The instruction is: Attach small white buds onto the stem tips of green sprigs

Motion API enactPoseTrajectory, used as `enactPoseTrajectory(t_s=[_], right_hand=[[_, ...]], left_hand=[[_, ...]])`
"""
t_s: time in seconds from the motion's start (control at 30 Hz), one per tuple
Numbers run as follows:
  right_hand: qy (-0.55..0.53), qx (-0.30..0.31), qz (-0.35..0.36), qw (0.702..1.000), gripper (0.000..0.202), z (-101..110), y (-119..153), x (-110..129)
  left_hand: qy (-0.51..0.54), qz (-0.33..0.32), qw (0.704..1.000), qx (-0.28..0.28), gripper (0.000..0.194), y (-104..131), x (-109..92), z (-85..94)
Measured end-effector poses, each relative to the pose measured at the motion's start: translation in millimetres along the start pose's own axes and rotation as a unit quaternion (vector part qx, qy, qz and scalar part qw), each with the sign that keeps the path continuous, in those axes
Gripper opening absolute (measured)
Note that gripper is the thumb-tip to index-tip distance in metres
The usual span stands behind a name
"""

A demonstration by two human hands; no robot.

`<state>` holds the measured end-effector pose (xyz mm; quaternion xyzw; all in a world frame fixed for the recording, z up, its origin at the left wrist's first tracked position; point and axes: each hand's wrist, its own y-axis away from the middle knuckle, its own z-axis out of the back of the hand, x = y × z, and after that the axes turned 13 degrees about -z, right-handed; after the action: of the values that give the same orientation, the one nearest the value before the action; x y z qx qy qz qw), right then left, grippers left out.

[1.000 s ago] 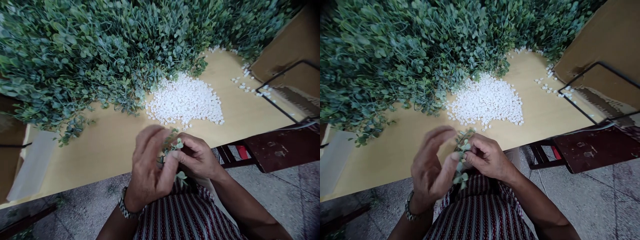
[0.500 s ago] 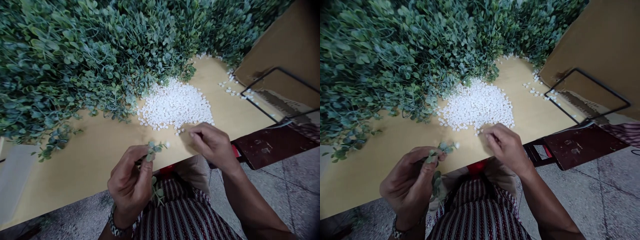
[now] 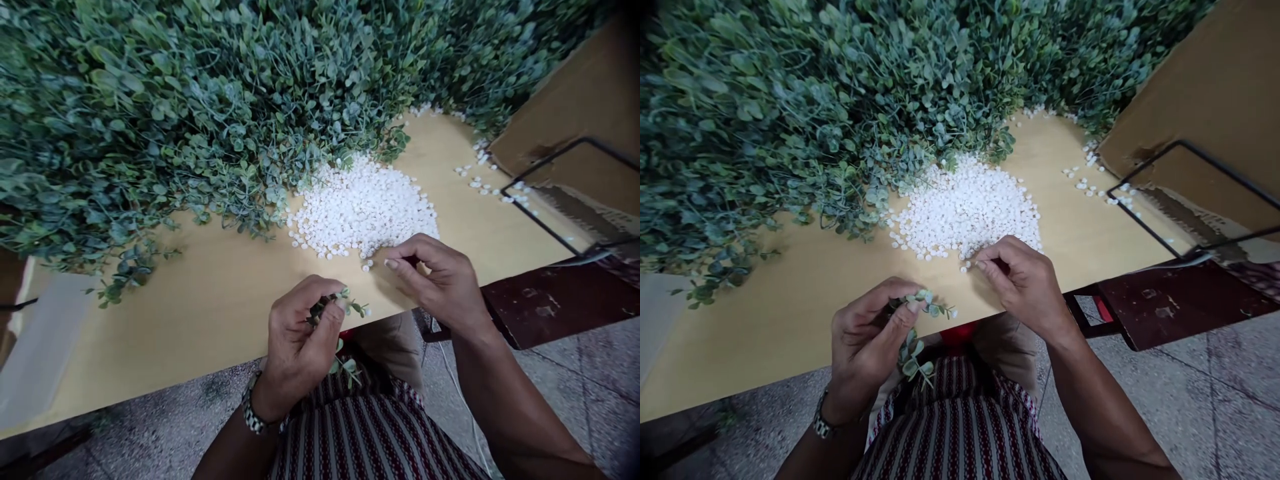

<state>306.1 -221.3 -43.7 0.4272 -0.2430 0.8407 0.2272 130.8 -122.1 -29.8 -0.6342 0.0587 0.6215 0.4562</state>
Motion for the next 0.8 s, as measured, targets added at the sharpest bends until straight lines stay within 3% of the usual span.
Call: enactPoseTrajectory(t_s=[0.13,0.3,0.5,0.8], right_hand=[[-0.238,0.114,-0.047,0.963,0.005,-4.5,8.7,19.3],[-0.369,0.187,-0.09,0.906,0.004,-16.3,14.1,18.3],[-0.429,0.21,-0.126,0.869,0.001,-19.2,18.1,9.3],[-0.414,0.226,-0.119,0.874,0.003,-18.4,19.2,5.5]], left_hand=[[0.037,0.006,0.999,0.029,0.01,-2.1,-3.5,-4.6],[0.042,-0.014,0.996,0.072,0.012,-5.1,-8.6,-9.4],[0.011,-0.043,0.994,0.101,0.013,-4.8,-8.4,-10.7],[0.015,-0.055,0.992,0.114,0.015,-6.0,-7.3,-11.3]])
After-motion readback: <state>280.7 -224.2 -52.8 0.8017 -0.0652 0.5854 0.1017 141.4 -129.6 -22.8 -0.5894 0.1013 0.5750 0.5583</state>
